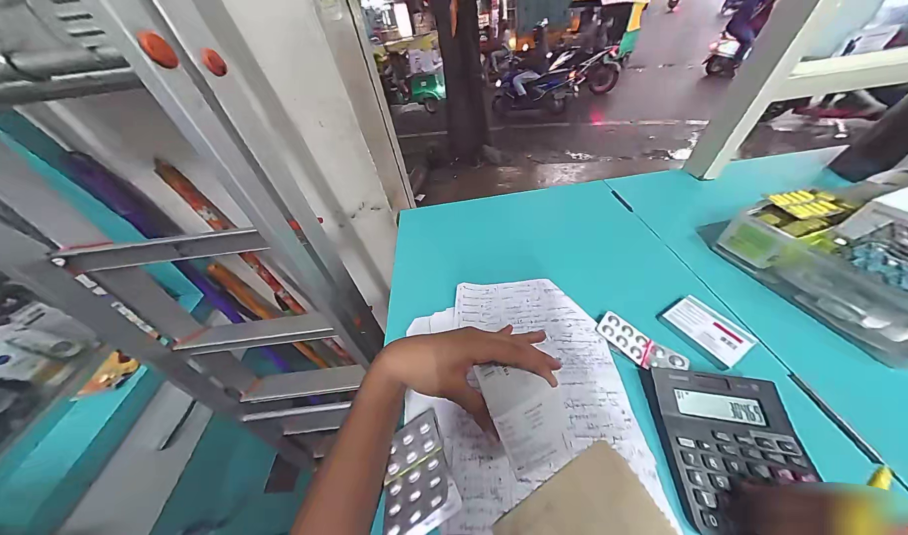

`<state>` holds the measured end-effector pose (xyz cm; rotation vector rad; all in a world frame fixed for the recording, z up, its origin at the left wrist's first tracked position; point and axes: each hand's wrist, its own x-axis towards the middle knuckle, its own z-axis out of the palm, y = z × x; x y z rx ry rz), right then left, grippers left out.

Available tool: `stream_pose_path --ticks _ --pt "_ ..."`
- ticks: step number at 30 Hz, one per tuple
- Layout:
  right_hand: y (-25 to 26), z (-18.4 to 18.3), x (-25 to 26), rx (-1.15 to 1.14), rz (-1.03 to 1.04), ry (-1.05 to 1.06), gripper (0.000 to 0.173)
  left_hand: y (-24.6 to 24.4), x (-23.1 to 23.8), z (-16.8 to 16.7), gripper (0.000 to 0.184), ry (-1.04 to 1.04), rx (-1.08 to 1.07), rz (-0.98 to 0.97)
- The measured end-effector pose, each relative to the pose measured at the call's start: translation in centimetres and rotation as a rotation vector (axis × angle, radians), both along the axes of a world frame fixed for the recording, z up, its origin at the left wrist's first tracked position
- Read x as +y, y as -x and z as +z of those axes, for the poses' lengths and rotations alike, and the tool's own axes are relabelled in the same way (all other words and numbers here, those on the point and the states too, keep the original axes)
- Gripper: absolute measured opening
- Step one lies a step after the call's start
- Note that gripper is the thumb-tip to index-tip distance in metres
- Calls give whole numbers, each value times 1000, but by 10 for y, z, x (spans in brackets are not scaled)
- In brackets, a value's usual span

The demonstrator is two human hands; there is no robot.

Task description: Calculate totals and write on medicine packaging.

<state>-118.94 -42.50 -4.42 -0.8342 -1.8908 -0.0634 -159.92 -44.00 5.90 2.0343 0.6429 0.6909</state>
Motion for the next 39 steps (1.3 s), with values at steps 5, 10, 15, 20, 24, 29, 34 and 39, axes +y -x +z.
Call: stream_pose_path --ticks 5,10,15,20,24,29,34,39 --pt "0 5 -3 -39 -45 -20 18 1 -2 -1 59 -27 61 23" --pt "2 7 -5 6 -29 5 13 6 -3 -7 58 -39 69 6" --pt "2 7 -4 4 -20 4 15 5 -4 -5 56 -45 59 0" --pt "3 6 -3 -24 -27 -13 14 5 -4 -5 57 -32 55 -1" --pt "3 7 -3 -19 -24 -10 14 6 -4 -6 57 -30 49 -4" --pt "2 6 -3 -28 -24 -13 13 7 -4 -7 56 -26 39 -8" --pt "2 5 -2 -21 -19 -29 13 7 -3 -7 54 -48 31 -9" --pt "3 6 -3 -7 -19 -23 14 6 -3 -8 54 -48 14 -10"
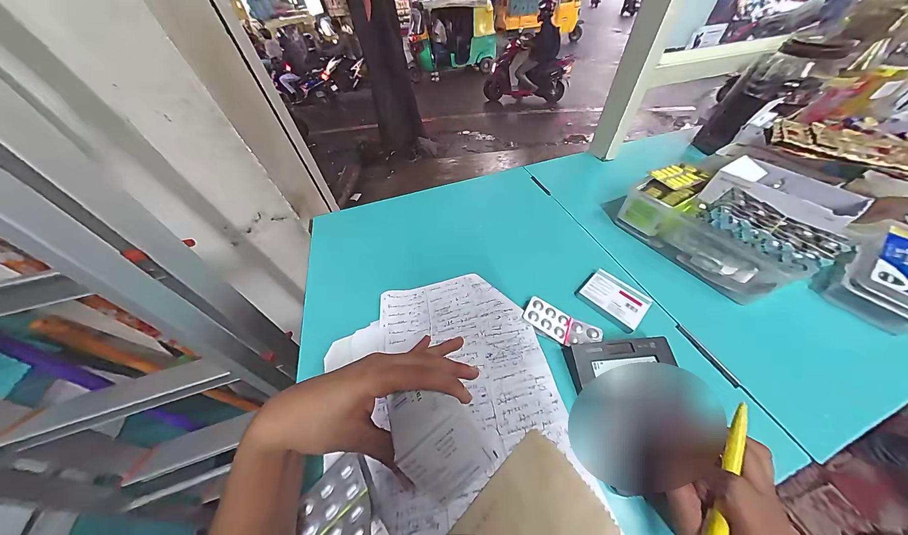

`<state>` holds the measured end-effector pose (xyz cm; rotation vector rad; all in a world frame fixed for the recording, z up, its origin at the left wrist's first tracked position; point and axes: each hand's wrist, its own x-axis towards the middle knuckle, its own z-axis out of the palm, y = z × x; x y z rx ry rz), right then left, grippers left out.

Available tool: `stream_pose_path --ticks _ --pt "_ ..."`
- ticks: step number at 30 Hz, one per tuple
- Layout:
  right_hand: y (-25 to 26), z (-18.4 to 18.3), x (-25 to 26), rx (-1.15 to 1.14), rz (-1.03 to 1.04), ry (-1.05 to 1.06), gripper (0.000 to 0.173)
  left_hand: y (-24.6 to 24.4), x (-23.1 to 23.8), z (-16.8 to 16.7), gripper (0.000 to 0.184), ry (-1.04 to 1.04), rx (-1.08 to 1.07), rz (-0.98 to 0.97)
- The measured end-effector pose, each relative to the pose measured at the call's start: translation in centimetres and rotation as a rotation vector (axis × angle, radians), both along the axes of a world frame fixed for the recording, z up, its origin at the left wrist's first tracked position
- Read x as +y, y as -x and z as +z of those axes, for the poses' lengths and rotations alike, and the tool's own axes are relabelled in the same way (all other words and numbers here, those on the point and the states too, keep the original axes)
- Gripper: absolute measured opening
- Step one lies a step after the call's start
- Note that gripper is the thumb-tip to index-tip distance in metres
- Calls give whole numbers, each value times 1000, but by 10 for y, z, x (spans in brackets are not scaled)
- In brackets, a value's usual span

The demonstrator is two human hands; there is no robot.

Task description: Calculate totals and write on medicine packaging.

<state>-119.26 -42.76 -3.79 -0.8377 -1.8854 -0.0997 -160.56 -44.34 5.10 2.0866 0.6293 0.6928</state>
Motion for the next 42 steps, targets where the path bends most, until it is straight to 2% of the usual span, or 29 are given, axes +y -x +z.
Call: stream_pose_path --ticks 18,23,27,33,37,42 --pt "-1 0 -2 36 -22 6 16 1 1 -3 61 -22 35 28" --pt "4 2 1 64 -169 37 12 2 2 -4 68 -20 40 44" --pt "8 2 5 26 -291 138 22 1 1 -5 68 -31 19 39" --pt "5 9 0 -100 -305 246 37 -1 1 -3 67 -11 -9 41" --pt "3 8 0 -114 -294 244 39 -1 1 -1 70 -7 -4 40" --pt "4 7 2 -110 -306 227 33 -2 1 1 70 5 -4 39"
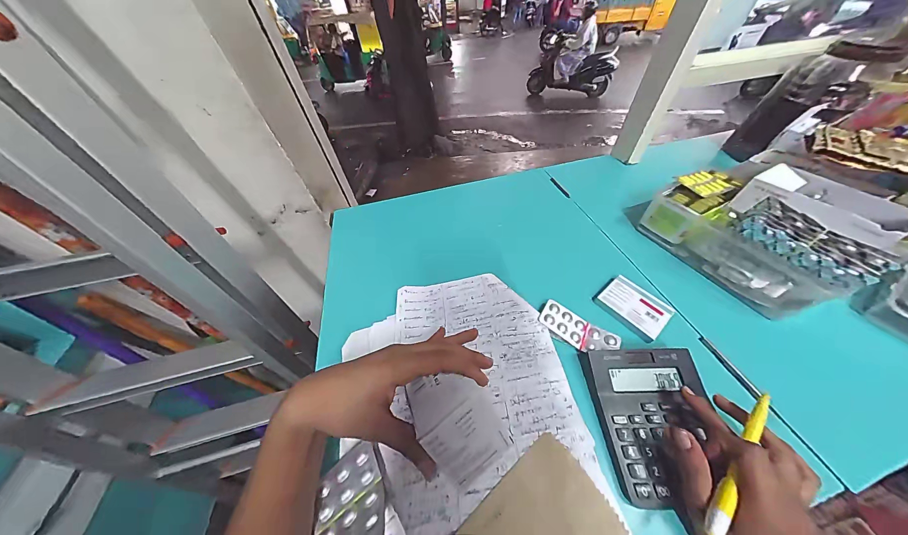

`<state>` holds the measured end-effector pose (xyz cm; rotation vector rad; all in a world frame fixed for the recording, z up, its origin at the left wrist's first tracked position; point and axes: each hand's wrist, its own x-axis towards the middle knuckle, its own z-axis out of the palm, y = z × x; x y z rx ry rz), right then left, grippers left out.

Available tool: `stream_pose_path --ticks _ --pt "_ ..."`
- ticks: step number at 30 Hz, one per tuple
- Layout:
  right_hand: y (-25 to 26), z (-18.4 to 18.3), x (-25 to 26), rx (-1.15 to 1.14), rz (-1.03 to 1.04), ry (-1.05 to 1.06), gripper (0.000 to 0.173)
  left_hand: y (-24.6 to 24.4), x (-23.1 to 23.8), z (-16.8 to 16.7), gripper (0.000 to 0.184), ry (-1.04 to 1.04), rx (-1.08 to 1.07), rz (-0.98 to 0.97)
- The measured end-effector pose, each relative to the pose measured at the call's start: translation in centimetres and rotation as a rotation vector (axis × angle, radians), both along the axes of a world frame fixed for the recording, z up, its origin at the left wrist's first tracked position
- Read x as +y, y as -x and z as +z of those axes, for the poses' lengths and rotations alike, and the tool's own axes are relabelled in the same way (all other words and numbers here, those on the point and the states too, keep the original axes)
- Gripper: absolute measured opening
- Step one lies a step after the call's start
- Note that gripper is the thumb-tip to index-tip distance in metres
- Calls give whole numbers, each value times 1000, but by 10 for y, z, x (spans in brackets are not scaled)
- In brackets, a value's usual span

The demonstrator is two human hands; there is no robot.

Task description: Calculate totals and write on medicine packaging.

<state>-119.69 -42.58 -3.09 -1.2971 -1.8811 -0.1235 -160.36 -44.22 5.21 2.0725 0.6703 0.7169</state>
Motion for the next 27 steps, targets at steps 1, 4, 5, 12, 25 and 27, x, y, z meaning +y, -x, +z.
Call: stream_pose_path --ticks 1,4,5,12,25,27 --pt "1 0 0 21 8 -25 30 0 0 0 69 -2 2 3" --pt "-5 -6 -4 219 129 -128 15 2 -1 -1 69 -9 5 9" --pt "-7 -8 -5 307 195 -179 12 2 -1 -2 69 -17 4 12" --pt "-11 -11 -6 412 188 -239 13 6 2 -15 70 -74 4 27" --pt "-8 -7 -2 121 76 -271 21 8 2 -14 69 -88 -12 22" --pt "-9 -8 -5 176 101 -264 21 8 2 -14 68 -83 -13 27"
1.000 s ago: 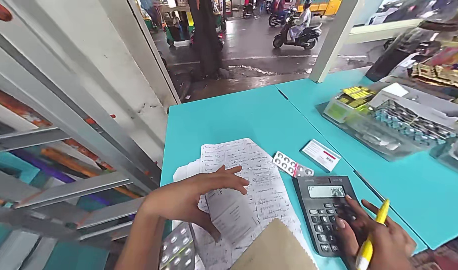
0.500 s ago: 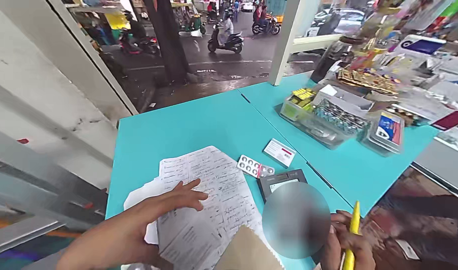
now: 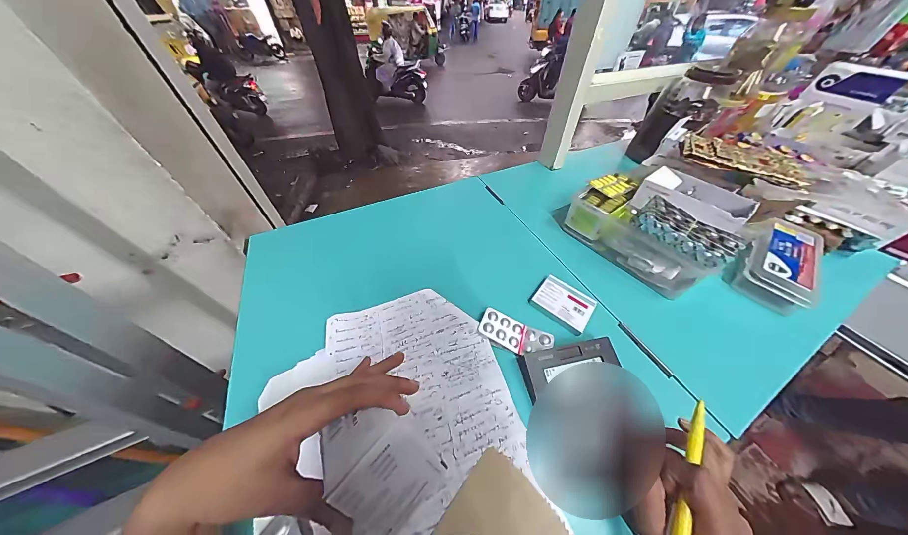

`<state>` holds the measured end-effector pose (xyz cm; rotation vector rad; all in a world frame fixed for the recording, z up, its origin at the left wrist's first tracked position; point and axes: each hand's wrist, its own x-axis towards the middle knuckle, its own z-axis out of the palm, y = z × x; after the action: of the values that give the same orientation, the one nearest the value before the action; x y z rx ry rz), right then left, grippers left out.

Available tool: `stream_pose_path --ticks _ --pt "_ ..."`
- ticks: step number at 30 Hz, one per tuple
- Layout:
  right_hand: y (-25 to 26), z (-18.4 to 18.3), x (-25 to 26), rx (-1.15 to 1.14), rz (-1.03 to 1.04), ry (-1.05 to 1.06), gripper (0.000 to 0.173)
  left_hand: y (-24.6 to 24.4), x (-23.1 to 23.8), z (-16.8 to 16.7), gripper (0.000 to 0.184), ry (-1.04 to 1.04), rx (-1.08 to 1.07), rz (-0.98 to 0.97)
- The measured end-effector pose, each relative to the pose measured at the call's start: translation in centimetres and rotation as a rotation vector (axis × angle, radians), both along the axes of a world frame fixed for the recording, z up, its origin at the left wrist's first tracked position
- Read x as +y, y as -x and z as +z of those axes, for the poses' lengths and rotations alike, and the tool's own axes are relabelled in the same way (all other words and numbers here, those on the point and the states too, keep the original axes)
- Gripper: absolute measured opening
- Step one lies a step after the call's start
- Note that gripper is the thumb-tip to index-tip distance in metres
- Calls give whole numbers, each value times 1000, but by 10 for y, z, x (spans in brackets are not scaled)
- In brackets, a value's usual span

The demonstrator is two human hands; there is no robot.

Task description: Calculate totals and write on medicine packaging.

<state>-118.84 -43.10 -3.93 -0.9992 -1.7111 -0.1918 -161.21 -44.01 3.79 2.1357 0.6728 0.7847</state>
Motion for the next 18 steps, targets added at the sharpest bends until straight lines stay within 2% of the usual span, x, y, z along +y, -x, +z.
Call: stream_pose_path --ticks 7,18 --pt "-3 -3 -3 37 65 46 24 -2 -3 7 68 72 1 -6" --pt "-3 -4 1 46 68 19 25 -4 -2 10 69 67 -11 -11"
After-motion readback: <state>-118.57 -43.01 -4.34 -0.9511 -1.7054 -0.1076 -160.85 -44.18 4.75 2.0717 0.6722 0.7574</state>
